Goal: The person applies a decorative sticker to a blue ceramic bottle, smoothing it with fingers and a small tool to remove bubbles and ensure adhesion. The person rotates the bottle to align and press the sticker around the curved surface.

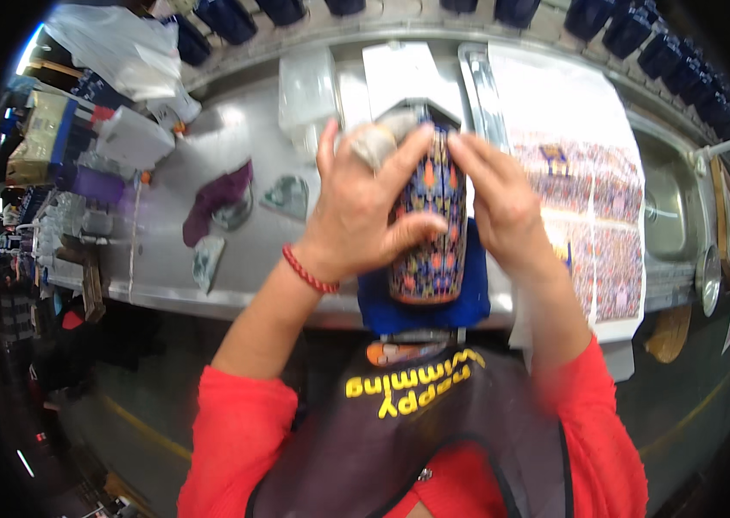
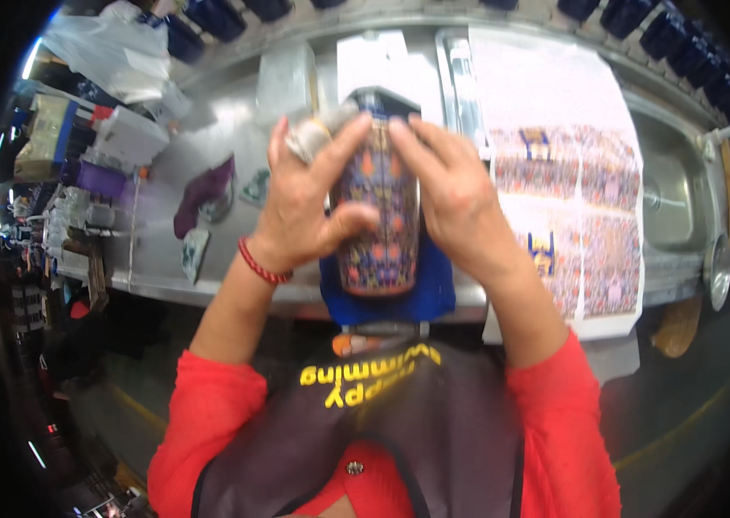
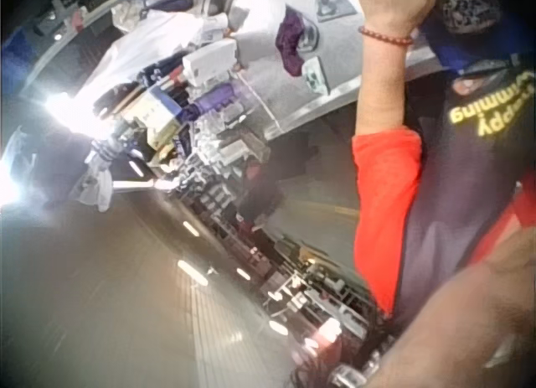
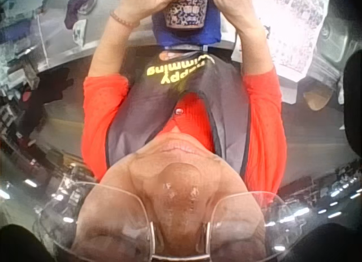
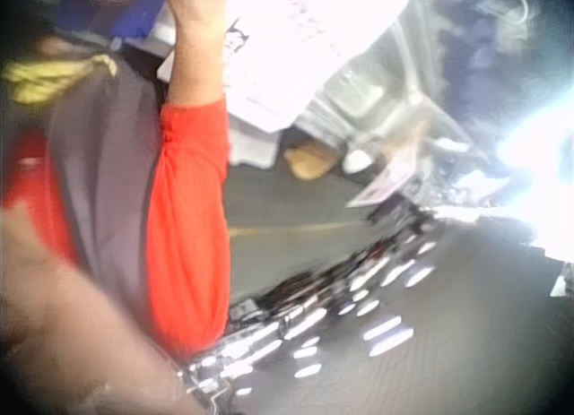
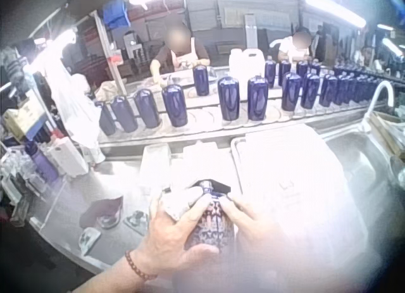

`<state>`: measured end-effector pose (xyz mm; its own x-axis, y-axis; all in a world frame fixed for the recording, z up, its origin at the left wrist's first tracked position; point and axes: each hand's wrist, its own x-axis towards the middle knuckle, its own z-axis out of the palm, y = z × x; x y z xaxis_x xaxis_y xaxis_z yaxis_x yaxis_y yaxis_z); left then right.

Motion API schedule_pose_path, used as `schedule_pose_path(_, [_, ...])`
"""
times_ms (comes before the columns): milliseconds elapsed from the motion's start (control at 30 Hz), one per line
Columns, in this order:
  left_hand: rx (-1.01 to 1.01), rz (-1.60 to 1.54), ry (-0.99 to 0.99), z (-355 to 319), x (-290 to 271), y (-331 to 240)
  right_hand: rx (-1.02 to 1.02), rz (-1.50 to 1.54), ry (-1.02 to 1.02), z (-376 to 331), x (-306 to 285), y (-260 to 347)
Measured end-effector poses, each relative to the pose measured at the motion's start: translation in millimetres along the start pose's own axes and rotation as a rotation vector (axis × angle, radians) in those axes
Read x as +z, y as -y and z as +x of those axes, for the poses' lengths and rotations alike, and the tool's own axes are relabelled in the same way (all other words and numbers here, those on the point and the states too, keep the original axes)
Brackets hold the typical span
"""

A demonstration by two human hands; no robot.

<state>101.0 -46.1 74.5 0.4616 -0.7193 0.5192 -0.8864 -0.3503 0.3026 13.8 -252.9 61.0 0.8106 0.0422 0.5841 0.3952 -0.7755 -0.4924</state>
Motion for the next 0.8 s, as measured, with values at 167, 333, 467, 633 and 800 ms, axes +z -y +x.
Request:
schedule_pose_path(167, [0.008, -0.066, -0.056, -13, 9, 4, -0.008, 0.023, -0.014, -12, 1, -3])
schedule_pose_path(333, [-0.069, -0.167, -0.074, -33, 9, -13, 0.004, 0.03, -0.032, -25, -3, 2])
schedule_pose_path(467, [-0.083, -0.141, -0.058, -40, 13, -23, 0.06, 0.033, 0.028, -34, -6, 9])
schedule_pose_path(633, [-0.078, -0.122, -0.015, -43, 9, -28, 0.055, 0.049, 0.01, -41, -7, 12])
schedule_pose_path(800, [-0.073, -0.135, -0.002, -52, 12, -38, 0.074, 0.056, 0.0, -45, -12, 11])
